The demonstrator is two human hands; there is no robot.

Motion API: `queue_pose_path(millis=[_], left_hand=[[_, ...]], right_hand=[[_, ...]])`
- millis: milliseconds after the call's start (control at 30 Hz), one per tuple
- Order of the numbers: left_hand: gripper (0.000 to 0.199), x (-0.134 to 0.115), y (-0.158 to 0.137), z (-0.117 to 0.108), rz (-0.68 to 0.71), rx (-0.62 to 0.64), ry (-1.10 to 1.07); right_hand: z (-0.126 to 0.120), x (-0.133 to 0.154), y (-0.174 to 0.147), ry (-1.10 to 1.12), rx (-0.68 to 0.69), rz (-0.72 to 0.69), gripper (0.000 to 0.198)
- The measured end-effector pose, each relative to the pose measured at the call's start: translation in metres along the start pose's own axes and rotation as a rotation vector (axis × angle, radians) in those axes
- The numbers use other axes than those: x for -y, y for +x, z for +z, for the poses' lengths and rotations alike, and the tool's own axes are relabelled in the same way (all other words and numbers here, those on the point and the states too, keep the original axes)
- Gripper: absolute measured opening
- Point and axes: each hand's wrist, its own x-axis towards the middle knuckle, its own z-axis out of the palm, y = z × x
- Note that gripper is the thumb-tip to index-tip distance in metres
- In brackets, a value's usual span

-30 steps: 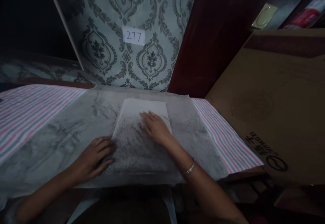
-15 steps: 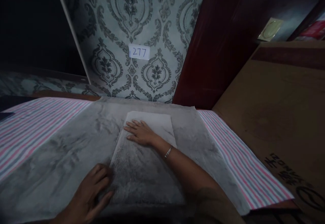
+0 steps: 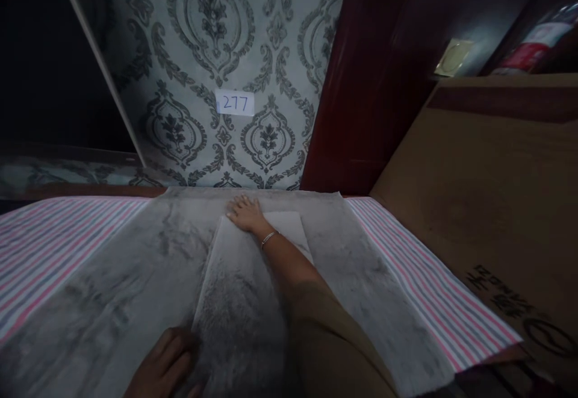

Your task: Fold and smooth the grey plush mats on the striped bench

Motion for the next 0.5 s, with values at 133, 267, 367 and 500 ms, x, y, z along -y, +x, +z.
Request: queue_pose_path(millis=[133,267,367,500], left_hand=[[0.013,-0.004,0.011,-0.008,0.07,-0.022,0.02],[0.007,-0.007,0.01,-0.012,0.044,-0.015,-0.015],[0.005,-0.002,0.01,-0.017,0.006,-0.034,-0.041],[0.01,-0.002,0.048,-0.023,0.084,-0.01,-0.067]], right_hand=[[-0.019,0.001,-0.012,-0.026,-0.11,0.178,0.056],[-0.027,-0.004,-0.068,0.002,-0.124,0.109,0.053],[-0.029,-0.016,-0.131,0.013,-0.073,-0.021,0.051],[-0.037,-0.036,-0.193,0.018,0.017,-0.08,0.051]])
